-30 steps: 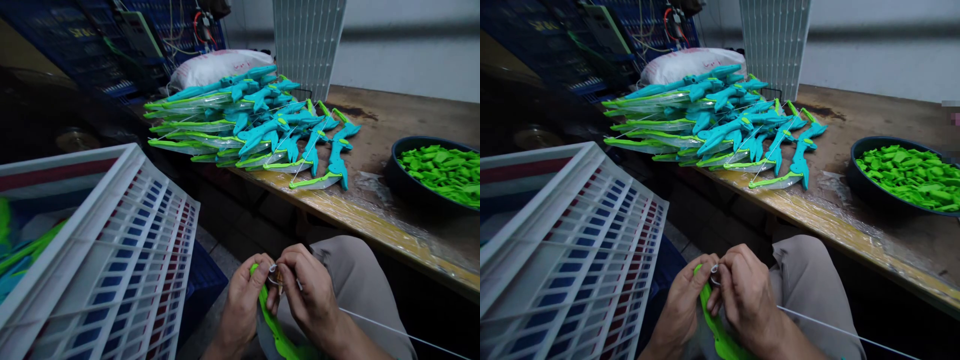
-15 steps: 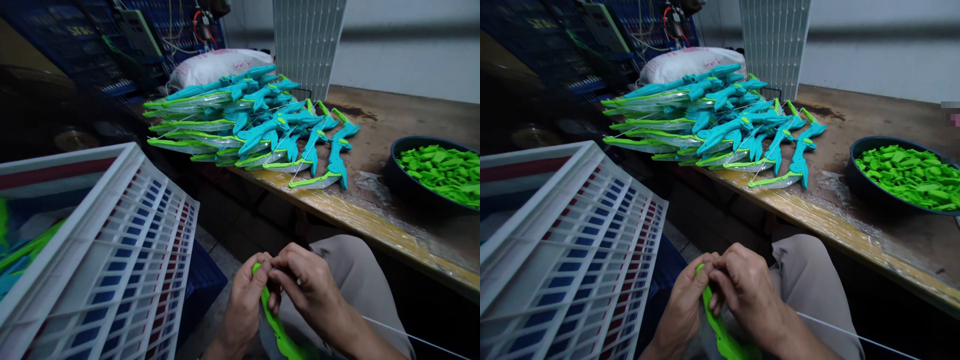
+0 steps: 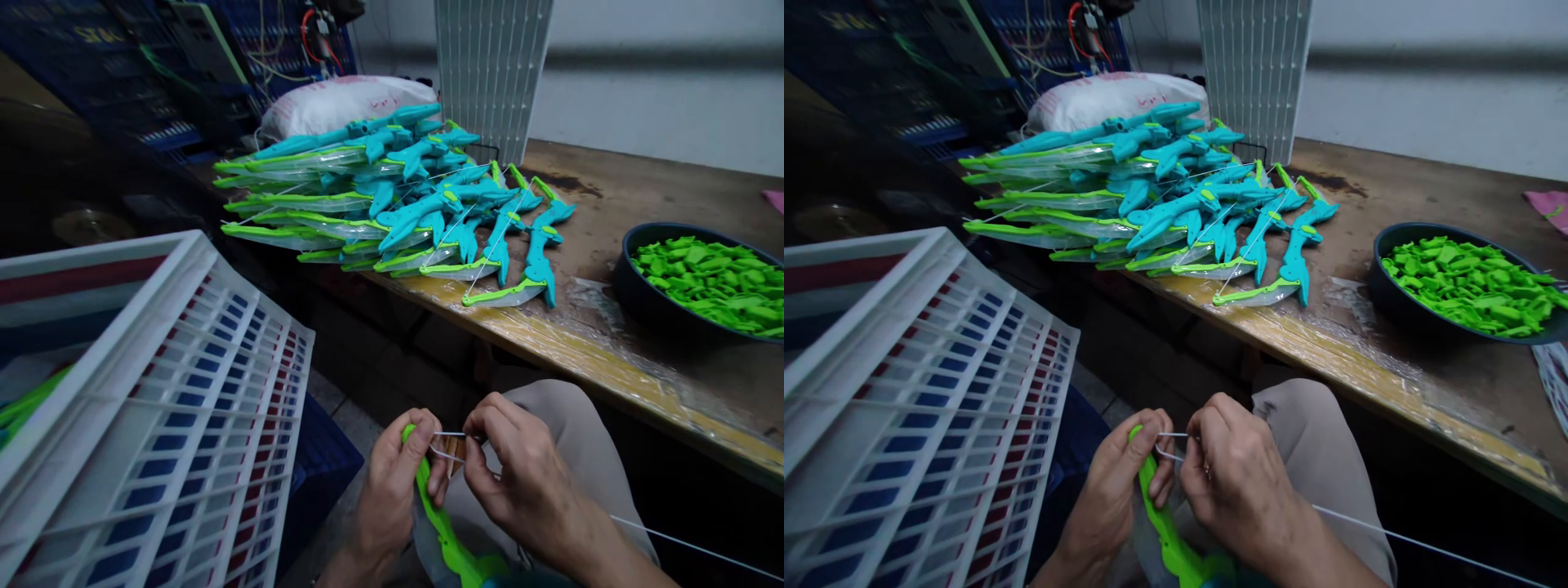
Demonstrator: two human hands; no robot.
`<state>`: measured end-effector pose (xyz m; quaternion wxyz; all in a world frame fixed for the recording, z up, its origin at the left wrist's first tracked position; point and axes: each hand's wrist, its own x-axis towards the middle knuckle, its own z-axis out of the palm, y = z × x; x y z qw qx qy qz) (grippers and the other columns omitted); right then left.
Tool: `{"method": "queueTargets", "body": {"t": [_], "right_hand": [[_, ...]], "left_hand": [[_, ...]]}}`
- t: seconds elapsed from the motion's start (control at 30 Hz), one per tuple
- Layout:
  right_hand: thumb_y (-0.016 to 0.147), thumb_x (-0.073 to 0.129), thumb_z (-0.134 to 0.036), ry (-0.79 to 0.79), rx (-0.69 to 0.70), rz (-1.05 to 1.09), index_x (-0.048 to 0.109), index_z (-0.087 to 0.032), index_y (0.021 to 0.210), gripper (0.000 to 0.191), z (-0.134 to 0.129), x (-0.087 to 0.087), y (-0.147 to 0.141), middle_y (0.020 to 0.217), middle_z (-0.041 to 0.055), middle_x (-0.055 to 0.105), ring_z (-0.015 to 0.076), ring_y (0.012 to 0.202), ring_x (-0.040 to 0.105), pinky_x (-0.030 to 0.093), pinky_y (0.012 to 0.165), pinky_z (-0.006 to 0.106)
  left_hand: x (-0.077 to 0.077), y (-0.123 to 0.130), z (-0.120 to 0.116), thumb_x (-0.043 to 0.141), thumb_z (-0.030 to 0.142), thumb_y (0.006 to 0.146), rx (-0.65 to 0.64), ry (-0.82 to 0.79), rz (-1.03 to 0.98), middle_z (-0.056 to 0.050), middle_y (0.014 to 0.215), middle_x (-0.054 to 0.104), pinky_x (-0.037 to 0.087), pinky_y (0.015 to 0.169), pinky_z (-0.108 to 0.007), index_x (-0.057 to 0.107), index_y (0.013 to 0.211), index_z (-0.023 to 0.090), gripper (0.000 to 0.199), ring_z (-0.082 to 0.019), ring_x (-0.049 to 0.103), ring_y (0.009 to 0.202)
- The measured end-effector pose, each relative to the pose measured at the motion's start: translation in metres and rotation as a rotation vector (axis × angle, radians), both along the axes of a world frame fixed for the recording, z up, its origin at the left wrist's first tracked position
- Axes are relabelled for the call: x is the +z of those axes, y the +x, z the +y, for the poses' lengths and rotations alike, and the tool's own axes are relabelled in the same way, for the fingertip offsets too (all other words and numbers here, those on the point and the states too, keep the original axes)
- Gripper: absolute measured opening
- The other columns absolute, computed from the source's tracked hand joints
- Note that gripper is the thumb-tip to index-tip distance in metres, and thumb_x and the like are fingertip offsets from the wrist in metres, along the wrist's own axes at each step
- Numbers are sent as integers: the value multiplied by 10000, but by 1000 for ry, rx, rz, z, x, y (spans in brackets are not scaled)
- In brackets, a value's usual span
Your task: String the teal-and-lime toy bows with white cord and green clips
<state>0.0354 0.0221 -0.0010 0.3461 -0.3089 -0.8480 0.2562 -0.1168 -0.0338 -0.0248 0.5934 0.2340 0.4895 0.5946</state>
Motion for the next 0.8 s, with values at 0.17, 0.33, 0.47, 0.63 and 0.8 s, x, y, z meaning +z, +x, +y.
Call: {"method": "queueTargets", "body": {"t": [0.17, 0.33, 0.47, 0.63, 0.8], "right_hand": [[934, 450, -96, 84, -48, -99, 539, -169, 881, 127, -4, 7, 4, 819, 30, 539, 152, 701, 530, 383, 606, 286], [849, 432, -64, 365, -32, -322, 489, -205, 756, 178, -7, 17, 7, 727, 36, 501, 180, 635, 453, 325, 569, 325], [730, 573, -124, 569, 40, -599, 525, -210, 741, 99, -8, 40, 4, 695, 44, 508, 210, 622, 466, 324, 545, 362], [833, 608, -184, 813, 74, -589, 598, -155, 820, 33, -14, 75, -21, 719, 59, 538, 208, 615, 492, 342, 483, 339], [1007, 484, -223, 913, 349, -558, 633, -134, 863, 225, -31, 54, -69, 705, 70, 587, 189, 582, 522, 359, 429, 299]], "left_hand": [[2, -1, -1, 676, 532, 931, -36, 11, 4, 57, 475, 477, 391, 408, -188, 554, 736, 189, 413, -90, 440, 392], [0, -1, -4, 709, 574, 893, -41, 33, -3, 59, 474, 461, 365, 367, -185, 555, 719, 188, 450, -87, 410, 372], [3, 0, -2, 695, 564, 910, -85, 75, -24, 55, 486, 463, 367, 373, -178, 572, 734, 182, 438, -81, 406, 375], [28, -25, 7, 752, 520, 880, -72, 155, -109, 68, 482, 412, 341, 367, -141, 581, 712, 169, 425, -55, 365, 375], [61, -90, 20, 816, 238, 783, 241, 237, -162, 45, 587, 505, 307, 273, -114, 562, 632, 144, 310, -11, 303, 341]]}}
